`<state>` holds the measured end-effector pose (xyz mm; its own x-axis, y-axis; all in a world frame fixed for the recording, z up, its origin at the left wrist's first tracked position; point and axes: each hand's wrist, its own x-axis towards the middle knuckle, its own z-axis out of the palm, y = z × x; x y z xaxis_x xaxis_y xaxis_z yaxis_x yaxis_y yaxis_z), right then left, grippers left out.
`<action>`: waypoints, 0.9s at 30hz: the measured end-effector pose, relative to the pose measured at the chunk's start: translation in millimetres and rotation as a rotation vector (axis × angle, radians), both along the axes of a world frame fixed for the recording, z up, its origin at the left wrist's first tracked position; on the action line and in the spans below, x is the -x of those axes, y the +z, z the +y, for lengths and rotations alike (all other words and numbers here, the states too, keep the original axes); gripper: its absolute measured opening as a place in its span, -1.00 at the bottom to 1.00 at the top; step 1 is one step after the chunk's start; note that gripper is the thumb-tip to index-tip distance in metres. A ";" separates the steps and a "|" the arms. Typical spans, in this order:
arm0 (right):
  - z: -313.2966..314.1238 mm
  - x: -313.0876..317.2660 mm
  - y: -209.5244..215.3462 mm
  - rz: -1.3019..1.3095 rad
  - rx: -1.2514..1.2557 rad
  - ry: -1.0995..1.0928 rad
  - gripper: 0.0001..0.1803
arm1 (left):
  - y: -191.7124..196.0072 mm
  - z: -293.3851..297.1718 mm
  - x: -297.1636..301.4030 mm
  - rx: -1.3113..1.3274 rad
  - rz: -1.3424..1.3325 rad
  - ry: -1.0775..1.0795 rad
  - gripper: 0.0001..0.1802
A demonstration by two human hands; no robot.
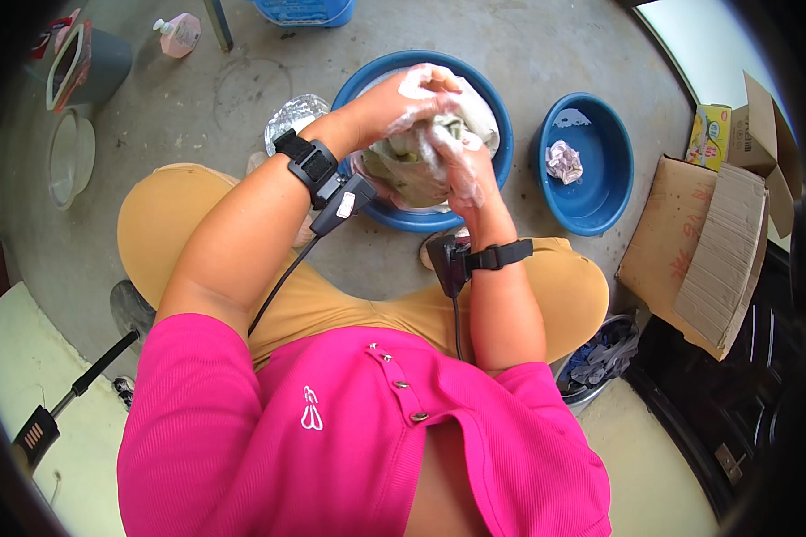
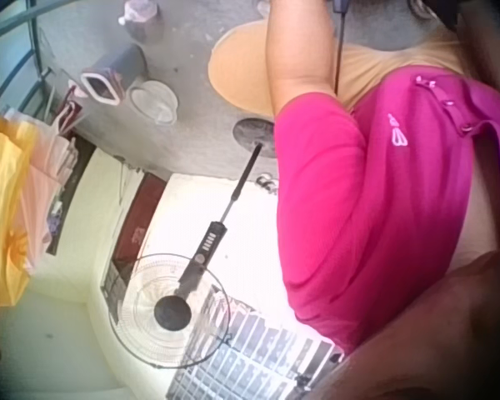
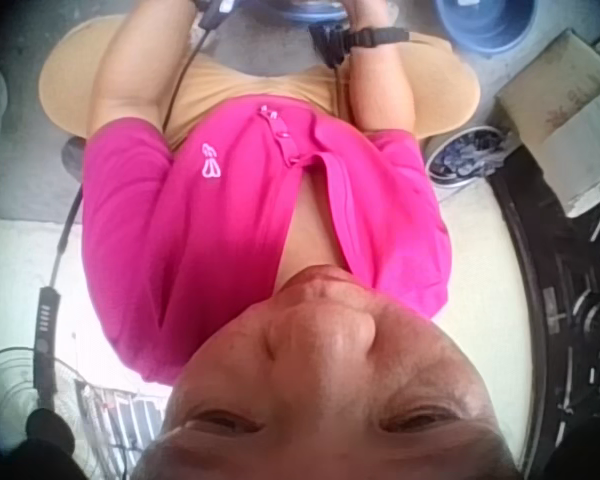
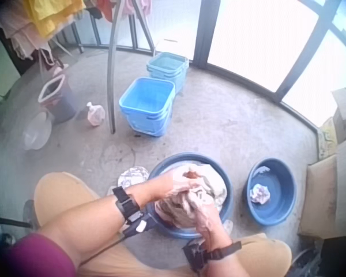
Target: The person scrubs a green cloth by hand in a blue basin filled with soapy water.
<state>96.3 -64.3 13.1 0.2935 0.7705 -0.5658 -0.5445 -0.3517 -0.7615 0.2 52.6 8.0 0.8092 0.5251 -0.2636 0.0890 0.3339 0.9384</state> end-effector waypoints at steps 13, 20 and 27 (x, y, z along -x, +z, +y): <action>-6.7 -38.5 39.1 0.327 -0.466 -0.326 -0.57 | -70.1 2.0 18.3 -0.547 0.441 -0.298 -0.75; 2.2 -29.3 -24.7 0.271 -0.083 -0.323 -0.54 | -30.8 -31.3 0.8 0.192 0.076 0.155 -0.60; 9.5 0.1 -43.7 0.529 -0.079 -0.336 -0.64 | -45.6 -62.8 -5.7 -0.268 0.102 -0.064 -0.65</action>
